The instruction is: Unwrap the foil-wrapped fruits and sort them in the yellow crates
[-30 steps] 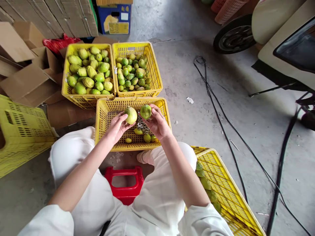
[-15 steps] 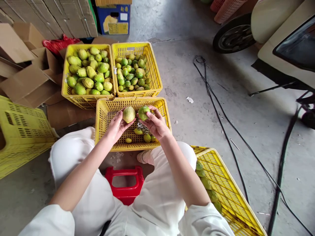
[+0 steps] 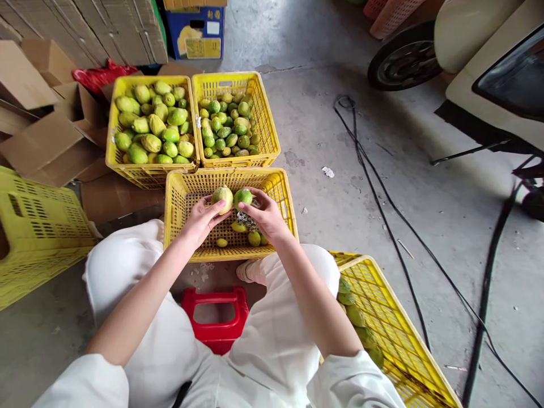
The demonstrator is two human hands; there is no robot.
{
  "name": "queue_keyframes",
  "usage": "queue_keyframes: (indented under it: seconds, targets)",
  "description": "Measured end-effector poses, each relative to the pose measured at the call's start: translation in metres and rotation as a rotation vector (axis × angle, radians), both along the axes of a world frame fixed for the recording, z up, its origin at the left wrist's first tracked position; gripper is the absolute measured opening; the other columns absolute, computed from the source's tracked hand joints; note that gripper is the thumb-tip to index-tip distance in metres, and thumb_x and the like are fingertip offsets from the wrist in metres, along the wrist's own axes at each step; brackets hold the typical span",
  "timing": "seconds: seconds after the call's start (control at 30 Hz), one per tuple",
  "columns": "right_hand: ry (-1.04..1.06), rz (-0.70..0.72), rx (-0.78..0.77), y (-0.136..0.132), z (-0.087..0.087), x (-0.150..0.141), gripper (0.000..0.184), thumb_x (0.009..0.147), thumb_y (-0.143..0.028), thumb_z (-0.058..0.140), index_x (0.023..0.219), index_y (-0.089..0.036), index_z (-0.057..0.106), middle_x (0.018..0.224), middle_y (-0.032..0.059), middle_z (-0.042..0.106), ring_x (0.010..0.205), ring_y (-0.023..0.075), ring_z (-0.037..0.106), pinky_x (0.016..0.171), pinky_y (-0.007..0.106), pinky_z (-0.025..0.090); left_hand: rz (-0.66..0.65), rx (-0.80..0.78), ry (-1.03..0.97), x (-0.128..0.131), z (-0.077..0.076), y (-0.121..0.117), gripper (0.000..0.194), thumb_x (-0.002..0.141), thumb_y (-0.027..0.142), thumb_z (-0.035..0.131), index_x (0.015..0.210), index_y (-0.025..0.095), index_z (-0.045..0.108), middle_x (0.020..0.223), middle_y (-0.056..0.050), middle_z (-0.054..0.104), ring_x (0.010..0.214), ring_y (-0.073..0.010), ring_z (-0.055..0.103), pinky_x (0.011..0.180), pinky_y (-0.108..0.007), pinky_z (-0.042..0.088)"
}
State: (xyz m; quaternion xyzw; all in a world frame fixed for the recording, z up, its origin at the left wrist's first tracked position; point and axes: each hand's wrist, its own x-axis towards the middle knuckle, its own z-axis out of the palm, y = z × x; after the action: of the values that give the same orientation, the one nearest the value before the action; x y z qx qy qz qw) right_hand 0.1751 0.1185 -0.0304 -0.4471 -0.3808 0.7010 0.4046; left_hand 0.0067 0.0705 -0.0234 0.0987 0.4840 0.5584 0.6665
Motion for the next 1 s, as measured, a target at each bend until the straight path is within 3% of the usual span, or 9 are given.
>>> queue_keyframes:
  seconds: [0.3, 0.53, 0.73, 0.9, 1.0]
  targets:
    - [0.024, -0.074, -0.044, 0.001, -0.005, 0.0, 0.055, 0.047, -0.043, 0.099, 0.088, -0.025, 0.068, 0.093, -0.001, 0.073, 0.097, 0.02, 0.07, 0.099, 0.038, 0.055, 0.025, 0.023, 0.111, -0.007, -0.008, 0.002, 0.024, 0.076, 0.026, 0.087, 0.095, 0.019, 0.074, 0.11, -0.007, 0.075, 0.111, -0.0197, 0.069, 0.098, -0.031, 0.056]
    - [-0.009, -0.08, -0.027, 0.004, -0.005, 0.001, 0.054, 0.055, -0.046, 0.095, 0.101, -0.025, 0.075, 0.115, 0.0032, 0.076, 0.115, 0.0259, 0.069, 0.107, 0.041, 0.053, 0.007, 0.038, 0.169, -0.008, -0.004, 0.001, 0.04, 0.08, 0.024, 0.084, 0.118, 0.024, 0.072, 0.118, -0.006, 0.075, 0.111, -0.0213, 0.072, 0.103, -0.038, 0.057]
    - [-0.13, -0.037, 0.05, 0.0, -0.012, -0.004, 0.055, 0.056, -0.046, 0.094, 0.101, -0.024, 0.073, 0.104, 0.0034, 0.077, 0.103, 0.0252, 0.07, 0.096, 0.04, 0.057, -0.043, 0.072, 0.299, -0.006, -0.002, -0.001, 0.048, 0.068, 0.024, 0.092, 0.113, 0.021, 0.076, 0.125, -0.009, 0.072, 0.111, -0.0237, 0.072, 0.104, -0.041, 0.057]
    - [-0.075, -0.097, 0.043, 0.002, -0.012, -0.003, 0.059, 0.05, -0.045, 0.097, 0.097, -0.028, 0.066, 0.092, -0.0025, 0.072, 0.092, 0.0185, 0.069, 0.09, 0.034, 0.058, -0.004, 0.027, 0.28, -0.006, -0.001, 0.001, 0.048, 0.063, 0.026, 0.095, 0.107, 0.019, 0.076, 0.114, -0.007, 0.074, 0.096, -0.0209, 0.074, 0.092, -0.038, 0.061]
    - [-0.03, -0.092, 0.006, 0.003, -0.01, -0.001, 0.055, 0.051, -0.049, 0.097, 0.089, -0.026, 0.065, 0.093, -0.0015, 0.073, 0.095, 0.0192, 0.07, 0.093, 0.035, 0.058, 0.035, -0.056, 0.217, -0.007, -0.002, 0.002, 0.044, 0.064, 0.024, 0.094, 0.102, 0.017, 0.074, 0.102, -0.006, 0.077, 0.09, -0.0183, 0.075, 0.089, -0.036, 0.06]
